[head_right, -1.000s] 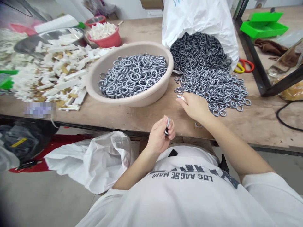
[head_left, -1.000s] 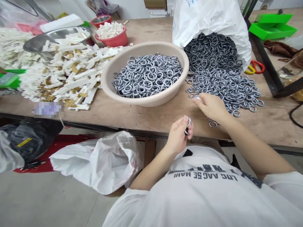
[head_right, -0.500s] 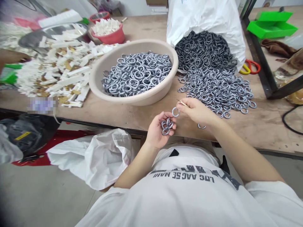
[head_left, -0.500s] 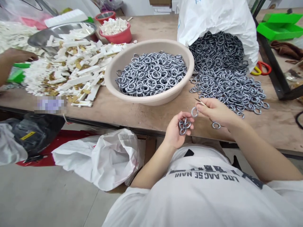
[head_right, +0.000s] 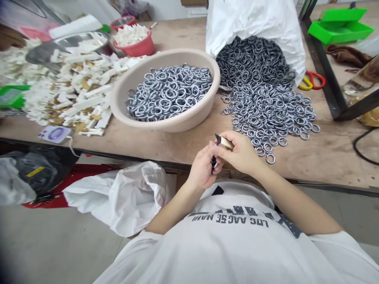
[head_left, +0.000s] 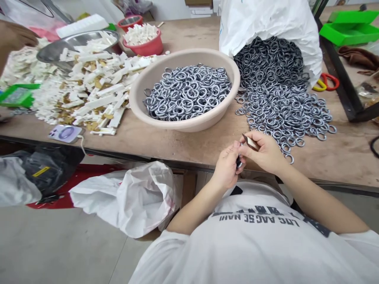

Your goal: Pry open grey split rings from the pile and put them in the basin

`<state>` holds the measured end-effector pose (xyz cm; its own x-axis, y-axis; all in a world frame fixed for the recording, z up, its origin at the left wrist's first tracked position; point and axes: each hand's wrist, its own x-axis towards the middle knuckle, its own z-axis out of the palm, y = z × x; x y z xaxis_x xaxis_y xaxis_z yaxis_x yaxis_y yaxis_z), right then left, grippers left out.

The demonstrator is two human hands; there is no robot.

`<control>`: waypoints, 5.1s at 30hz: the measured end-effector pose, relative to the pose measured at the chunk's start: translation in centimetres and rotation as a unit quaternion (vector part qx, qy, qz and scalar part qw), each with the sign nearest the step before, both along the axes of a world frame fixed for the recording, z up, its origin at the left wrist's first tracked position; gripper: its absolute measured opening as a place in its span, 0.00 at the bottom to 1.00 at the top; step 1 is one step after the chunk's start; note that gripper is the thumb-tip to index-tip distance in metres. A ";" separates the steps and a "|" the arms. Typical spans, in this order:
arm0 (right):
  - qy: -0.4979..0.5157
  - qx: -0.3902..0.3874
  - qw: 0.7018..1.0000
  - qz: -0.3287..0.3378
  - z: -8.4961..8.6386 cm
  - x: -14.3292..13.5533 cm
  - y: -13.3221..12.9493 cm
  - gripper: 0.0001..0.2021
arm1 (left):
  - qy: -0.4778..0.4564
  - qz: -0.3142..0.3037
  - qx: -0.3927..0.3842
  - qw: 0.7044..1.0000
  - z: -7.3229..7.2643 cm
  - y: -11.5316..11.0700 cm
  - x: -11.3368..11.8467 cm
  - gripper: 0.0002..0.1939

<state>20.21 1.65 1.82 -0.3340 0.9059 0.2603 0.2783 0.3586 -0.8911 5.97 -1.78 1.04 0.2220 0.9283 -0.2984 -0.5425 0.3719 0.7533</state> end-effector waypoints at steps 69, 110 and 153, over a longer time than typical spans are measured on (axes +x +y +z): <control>-0.234 0.157 0.959 0.004 1.9 0.9 -2.1 0.18 | -0.011 -0.011 -0.002 1.000 0.2 0.6 -0.5 0.27; -0.019 -0.022 0.999 0.034 -0.3 1.0 -0.1 0.13 | -0.122 -0.232 -0.039 0.964 -0.4 0.4 -1.2 0.24; -0.562 0.130 0.810 -0.107 -1.5 -3.2 14.2 0.16 | -0.037 0.059 -0.028 0.997 -0.7 0.7 -3.7 0.18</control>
<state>17.05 15.88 0.32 -0.3354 0.9376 0.0918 0.9416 0.3304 0.0659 2.24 -1.11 0.35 0.1360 0.9318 -0.3365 -0.6380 0.3423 0.6898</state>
